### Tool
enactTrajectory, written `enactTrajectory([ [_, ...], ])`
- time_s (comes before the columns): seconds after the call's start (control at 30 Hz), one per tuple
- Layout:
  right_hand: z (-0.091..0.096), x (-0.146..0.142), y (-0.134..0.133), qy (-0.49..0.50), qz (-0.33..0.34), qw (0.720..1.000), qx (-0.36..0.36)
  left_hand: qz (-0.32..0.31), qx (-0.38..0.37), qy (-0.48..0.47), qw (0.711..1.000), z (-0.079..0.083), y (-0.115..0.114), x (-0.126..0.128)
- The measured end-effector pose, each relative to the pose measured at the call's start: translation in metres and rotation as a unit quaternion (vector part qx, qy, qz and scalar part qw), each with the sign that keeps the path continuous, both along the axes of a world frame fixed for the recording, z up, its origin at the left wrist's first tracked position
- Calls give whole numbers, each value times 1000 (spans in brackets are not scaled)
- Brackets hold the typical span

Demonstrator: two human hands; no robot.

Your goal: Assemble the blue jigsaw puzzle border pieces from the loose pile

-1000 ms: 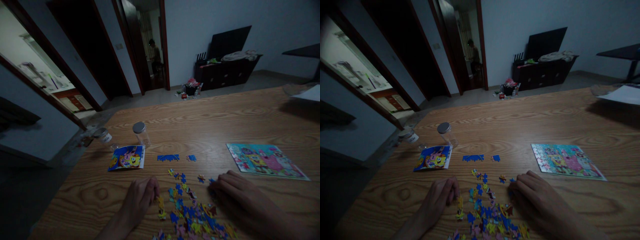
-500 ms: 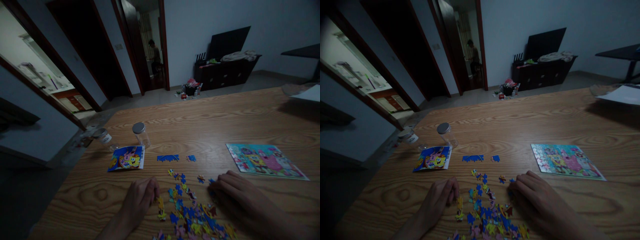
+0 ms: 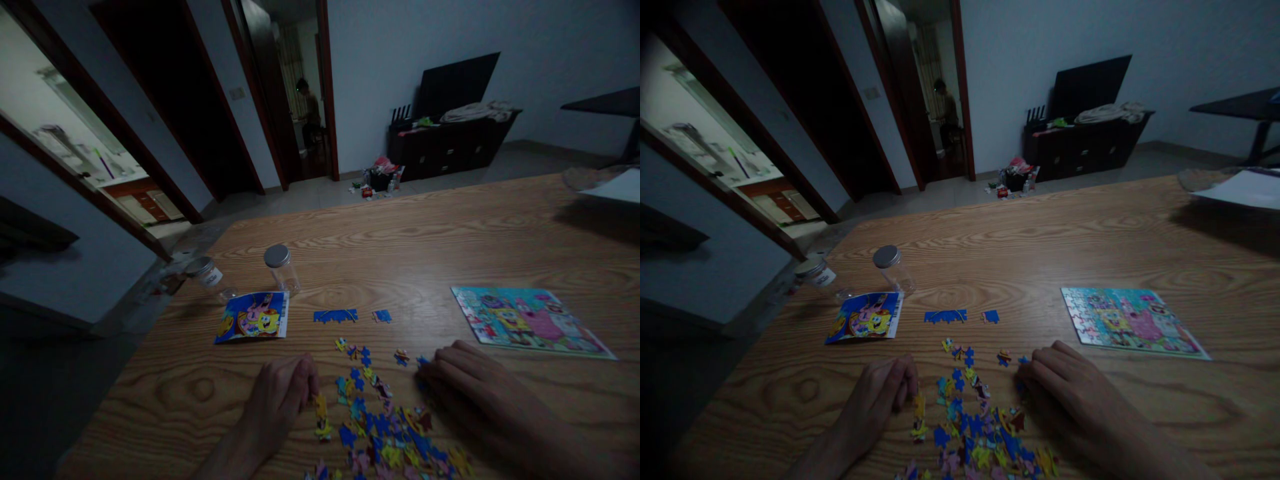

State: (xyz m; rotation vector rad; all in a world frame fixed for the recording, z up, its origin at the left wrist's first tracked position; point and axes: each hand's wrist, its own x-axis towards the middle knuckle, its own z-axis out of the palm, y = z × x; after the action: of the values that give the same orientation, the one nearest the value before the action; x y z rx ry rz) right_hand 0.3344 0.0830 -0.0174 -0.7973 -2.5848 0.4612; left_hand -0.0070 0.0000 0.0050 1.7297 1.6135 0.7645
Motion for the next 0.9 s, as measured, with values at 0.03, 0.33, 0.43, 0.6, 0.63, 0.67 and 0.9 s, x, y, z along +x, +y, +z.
enactTrajectory([
  [0.03, -1, 0, 0, -2, -4, 1000, 0, 1, 1, 2, 1000, 0, 0, 0],
  [0.33, 7, 2, 0, 17, -14, 1000, -9, 0, 6, 19, 1000, 1, 0, -1],
  [0.43, 13, 8, 2, 87, -67, 994, -3, 1, 1, 23, 1000, 0, 0, -1],
  [0.6, 16, 11, 2, 138, -138, 981, -3, 1, 13, 30, 999, 0, 2, -2],
  [0.63, 16, 10, 2, 140, -135, 981, -3, 0, 17, 32, 999, 0, 2, -2],
  [0.67, 17, 9, 2, 140, -128, 982, -1, 0, 18, 34, 999, 0, 2, -2],
  [0.9, 21, 6, 4, 140, -91, 986, -11, -4, 21, 47, 999, -3, -1, -5],
])
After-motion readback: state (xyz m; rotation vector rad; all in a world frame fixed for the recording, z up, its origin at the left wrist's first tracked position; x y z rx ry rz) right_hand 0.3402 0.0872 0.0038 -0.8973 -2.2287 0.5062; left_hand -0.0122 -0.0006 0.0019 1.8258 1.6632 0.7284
